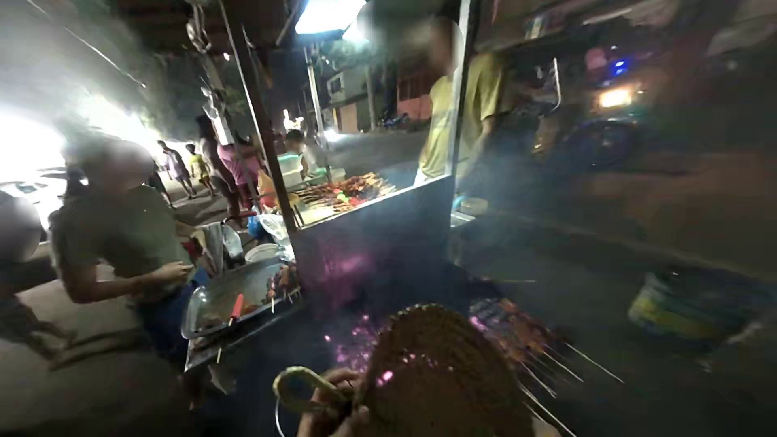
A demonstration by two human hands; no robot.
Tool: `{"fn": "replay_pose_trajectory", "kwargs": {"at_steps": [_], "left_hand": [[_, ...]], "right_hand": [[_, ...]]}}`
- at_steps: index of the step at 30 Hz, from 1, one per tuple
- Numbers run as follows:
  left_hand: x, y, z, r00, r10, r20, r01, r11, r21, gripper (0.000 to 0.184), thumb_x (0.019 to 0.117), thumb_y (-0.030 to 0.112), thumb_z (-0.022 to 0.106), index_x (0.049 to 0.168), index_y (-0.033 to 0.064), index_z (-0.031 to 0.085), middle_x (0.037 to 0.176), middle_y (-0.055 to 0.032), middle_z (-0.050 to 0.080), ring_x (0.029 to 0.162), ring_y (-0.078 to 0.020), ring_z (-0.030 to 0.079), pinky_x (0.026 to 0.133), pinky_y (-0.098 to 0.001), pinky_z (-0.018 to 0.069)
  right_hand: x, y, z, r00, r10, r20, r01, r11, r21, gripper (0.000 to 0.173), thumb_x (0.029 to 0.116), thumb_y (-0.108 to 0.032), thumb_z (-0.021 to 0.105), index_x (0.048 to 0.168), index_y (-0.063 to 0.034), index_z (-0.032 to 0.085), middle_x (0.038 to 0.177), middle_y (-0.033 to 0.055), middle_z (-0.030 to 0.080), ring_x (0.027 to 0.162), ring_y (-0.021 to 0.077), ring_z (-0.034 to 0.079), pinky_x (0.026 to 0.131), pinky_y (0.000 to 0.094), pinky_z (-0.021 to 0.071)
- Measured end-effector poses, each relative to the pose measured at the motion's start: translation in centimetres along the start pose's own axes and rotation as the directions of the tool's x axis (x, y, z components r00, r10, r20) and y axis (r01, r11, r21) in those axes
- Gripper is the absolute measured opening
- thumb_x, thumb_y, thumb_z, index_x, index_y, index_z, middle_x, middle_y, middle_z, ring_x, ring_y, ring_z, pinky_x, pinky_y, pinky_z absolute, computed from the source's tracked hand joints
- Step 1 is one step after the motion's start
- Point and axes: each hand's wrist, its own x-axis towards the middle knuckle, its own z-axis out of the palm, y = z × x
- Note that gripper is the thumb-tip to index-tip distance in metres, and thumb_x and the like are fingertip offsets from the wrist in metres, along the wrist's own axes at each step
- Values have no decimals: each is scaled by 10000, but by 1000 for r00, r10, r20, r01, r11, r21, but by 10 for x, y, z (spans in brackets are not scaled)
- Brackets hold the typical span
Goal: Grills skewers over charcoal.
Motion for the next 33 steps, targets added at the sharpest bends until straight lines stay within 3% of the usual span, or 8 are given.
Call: {"fn": "replay_pose_trajectory", "kwargs": {"at_steps": [3, 6, 9, 13, 19, 23, 28, 33], "left_hand": [[3, -18, -10, 981, 109, -158, -97, 992, 79, 295, 981, 174, 644, 1276, 186, 664, 1200, 88, 701, 1007, -11, 666, 868, -207, 566], [-5, -18, -6, 972, 153, -181, -92, 948, 306, 312, 939, 96, 695, 1241, 68, 625, 1195, 57, 682, 1029, -7, 662, 898, -214, 579], [-3, -4, 0, 992, 13, -125, 4, 991, 133, 398, 951, 80, 679, 1323, 125, 543, 1147, 139, 685, 1028, 13, 648, 905, -199, 558], [5, -23, -5, 967, 180, -178, -137, 963, 230, 325, 954, 121, 666, 1276, 160, 641, 1176, 124, 686, 1023, 20, 646, 887, -182, 552], [9, -1, 0, 994, 87, -71, -74, 982, 173, 380, 975, 137, 661, 1333, 202, 548, 1241, 179, 651, 1081, 37, 629, 923, -167, 542], [14, -13, -25, 970, 192, -149, -162, 968, 193, 279, 1010, 257, 621, 1282, 300, 662, 1224, 175, 676, 1067, 29, 633, 921, -167, 524], [10, 4, -5, 994, 26, -107, -21, 998, 51, 408, 965, 81, 663, 1306, 286, 573, 1227, 208, 671, 1100, 41, 633, 947, -166, 534], [17, -5, -2, 986, 161, -42, -149, 968, 204, 381, 990, 120, 638, 1327, 288, 579, 1235, 225, 641, 1078, 69, 609, 942, -147, 514]], "right_hand": [[7, -1, -1, 999, 52, 8, -52, 998, 33, 355, 1027, -198, 611, 1303, 17, 671, 1275, 293, 668, 1231, 463, 624, 1066, 646, 458], [4, -11, -12, 986, 148, 74, -150, 989, 18, 370, 1022, -207, 623, 1333, -10, 660, 1319, 248, 661, 1268, 407, 615, 1095, 586, 458], [8, -13, -11, 971, 207, 120, -206, 978, -17, 365, 1044, -246, 583, 1330, -33, 665, 1327, 220, 664, 1272, 376, 619, 1089, 571, 466], [19, -27, -10, 964, 216, 154, -212, 976, -41, 327, 1057, -212, 548, 1318, -66, 678, 1321, 195, 675, 1276, 348, 621, 1097, 548, 461], [25, -29, -8, 973, 171, 155, -166, 985, -43, 332, 1070, -200, 530, 1338, -64, 671, 1370, 187, 649, 1318, 331, 592, 1133, 510, 440], [21, -20, -25, 995, 97, 0, -97, 992, -75, 420, 1037, -332, 608, 1350, -57, 666, 1417, 198, 601, 1367, 372, 521, 1148, 506, 416], [21, -6, -25, 995, 104, -3, -101, 958, -267, 623, 987, -208, 674, 1561, -112, 452, 1528, 221, 488, 1426, 443, 438, 1116, 643, 392], [26, -4, -17, 992, 129, -11, -127, 956, -264, 618, 1042, -111, 516, 1628, -127, 321, 1565, 230, 436, 1417, 440, 457, 1108, 602, 434]]}}
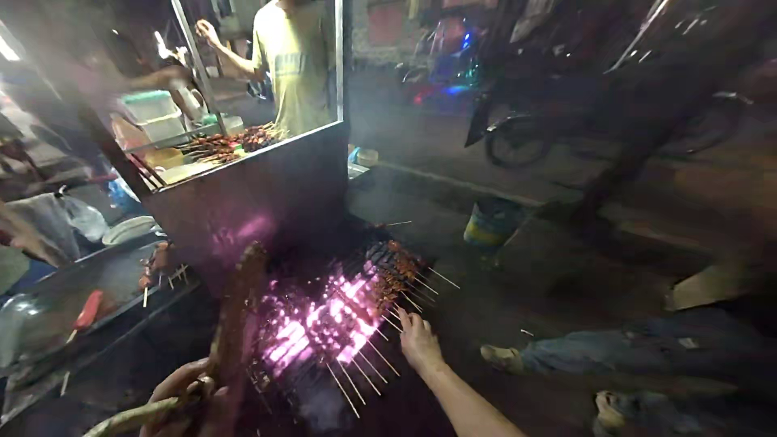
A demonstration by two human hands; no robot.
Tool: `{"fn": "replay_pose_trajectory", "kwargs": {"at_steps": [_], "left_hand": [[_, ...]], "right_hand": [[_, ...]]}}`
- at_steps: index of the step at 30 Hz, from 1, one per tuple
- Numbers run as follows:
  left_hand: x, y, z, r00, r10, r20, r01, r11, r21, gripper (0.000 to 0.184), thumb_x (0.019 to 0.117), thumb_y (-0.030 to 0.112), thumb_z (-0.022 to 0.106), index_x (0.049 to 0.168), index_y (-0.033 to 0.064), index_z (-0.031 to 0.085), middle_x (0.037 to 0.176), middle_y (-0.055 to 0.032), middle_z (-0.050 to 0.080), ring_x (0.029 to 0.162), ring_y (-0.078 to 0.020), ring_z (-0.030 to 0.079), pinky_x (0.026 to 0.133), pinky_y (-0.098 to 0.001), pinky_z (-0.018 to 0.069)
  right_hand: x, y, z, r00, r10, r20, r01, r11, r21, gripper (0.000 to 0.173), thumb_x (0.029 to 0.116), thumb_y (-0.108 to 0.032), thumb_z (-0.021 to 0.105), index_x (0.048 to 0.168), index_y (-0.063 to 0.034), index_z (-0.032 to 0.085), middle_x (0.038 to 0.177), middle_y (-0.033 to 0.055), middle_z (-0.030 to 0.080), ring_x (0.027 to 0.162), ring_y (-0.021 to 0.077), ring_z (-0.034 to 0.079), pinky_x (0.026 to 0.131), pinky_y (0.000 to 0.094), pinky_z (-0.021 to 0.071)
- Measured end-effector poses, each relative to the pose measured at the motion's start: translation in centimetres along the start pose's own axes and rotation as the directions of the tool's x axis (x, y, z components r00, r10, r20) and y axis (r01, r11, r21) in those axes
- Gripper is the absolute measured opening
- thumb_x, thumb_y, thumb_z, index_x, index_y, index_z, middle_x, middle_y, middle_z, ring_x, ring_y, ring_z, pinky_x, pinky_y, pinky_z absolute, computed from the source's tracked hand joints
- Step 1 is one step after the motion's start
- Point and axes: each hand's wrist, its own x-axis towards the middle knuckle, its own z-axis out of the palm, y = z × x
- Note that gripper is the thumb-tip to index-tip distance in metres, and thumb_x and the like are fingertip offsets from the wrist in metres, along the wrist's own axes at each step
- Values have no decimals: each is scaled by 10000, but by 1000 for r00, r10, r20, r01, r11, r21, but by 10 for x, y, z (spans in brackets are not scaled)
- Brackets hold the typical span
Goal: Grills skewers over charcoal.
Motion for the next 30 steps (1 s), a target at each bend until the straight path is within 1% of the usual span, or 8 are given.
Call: {"fn": "replay_pose_trajectory", "kwargs": {"at_steps": [2, 4, 8, 12, 17, 20, 24, 30], "left_hand": [[1, 10, 2, 997, -75, 35, 78, 993, -90, 382, 995, 151, 646, 1326, 330, 578, 1243, 234, 649, 1094, 75, 612, 953, -136, 508], [2, 16, 4, 991, -136, 15, 137, 973, -186, 379, 976, 122, 657, 1297, 314, 593, 1222, 203, 674, 1090, 46, 631, 945, -156, 523], [4, 13, -2, 1000, -22, 14, 23, 998, -53, 402, 979, 100, 647, 1317, 306, 575, 1221, 232, 643, 1064, 71, 613, 921, -136, 519], [4, 12, -3, 999, 25, 48, -23, 999, -29, 423, 978, 92, 641, 1338, 307, 580, 1253, 235, 633, 1105, 72, 601, 956, -134, 501], [11, 18, -9, 1000, 28, -7, -29, 995, -96, 329, 1003, 123, 607, 1290, 279, 641, 1231, 190, 669, 1098, 49, 620, 951, -147, 508], [15, 25, -7, 999, -36, -20, 30, 973, -230, 250, 1025, 244, 585, 1234, 280, 717, 1181, 144, 718, 1053, 32, 653, 917, -154, 523], [10, 21, 2, 999, 28, 38, -24, 995, -92, 373, 993, 140, 641, 1315, 326, 620, 1242, 233, 656, 1084, 89, 612, 935, -109, 501], [2, 1, -3, 998, 57, -24, -58, 998, -26, 234, 1009, 258, 632, 1224, 304, 712, 1266, 167, 668, 1156, 3, 612, 968, -188, 510]], "right_hand": [[2, -1, -5, 996, 36, 77, -35, 999, -16, 558, 1096, -149, 423, 1636, -106, 286, 1525, 241, 485, 1347, 425, 547, 1080, 555, 483], [4, 0, -13, 995, 45, 91, -46, 999, 10, 466, 1116, -137, 353, 1575, -76, 412, 1452, 240, 568, 1294, 411, 601, 1078, 553, 484], [23, 8, -28, 998, 40, 57, -58, 931, 359, 386, 1118, -157, 383, 1391, 0, 606, 1246, 217, 694, 1167, 339, 667, 1062, 503, 484], [35, 11, -22, 931, 14, 364, -229, 799, 556, 349, 1119, -230, 448, 1387, -53, 584, 1041, 84, 690, 692, 95, 542, 650, 286, 458], [36, 17, -12, 944, 88, 319, -297, 649, 700, 359, 1097, -169, 506, 1415, -8, 547, 1264, 181, 682, 1031, 256, 701, 888, 411, 557], [38, 23, -9, 957, 120, 264, -275, 667, 692, 345, 1082, -111, 514, 1397, 23, 556, 1254, 210, 677, 1035, 268, 701, 905, 411, 557], [41, 21, -11, 939, 96, 330, -296, 714, 634, 336, 1083, -128, 518, 1394, -14, 573, 1242, 179, 690, 1030, 265, 706, 890, 416, 564], [52, 27, -15, 955, 181, 236, -291, 739, 608, 347, 1094, -186, 500, 1389, -39, 608, 1289, 203, 675, 1079, 315, 702, 930, 475, 559]]}}
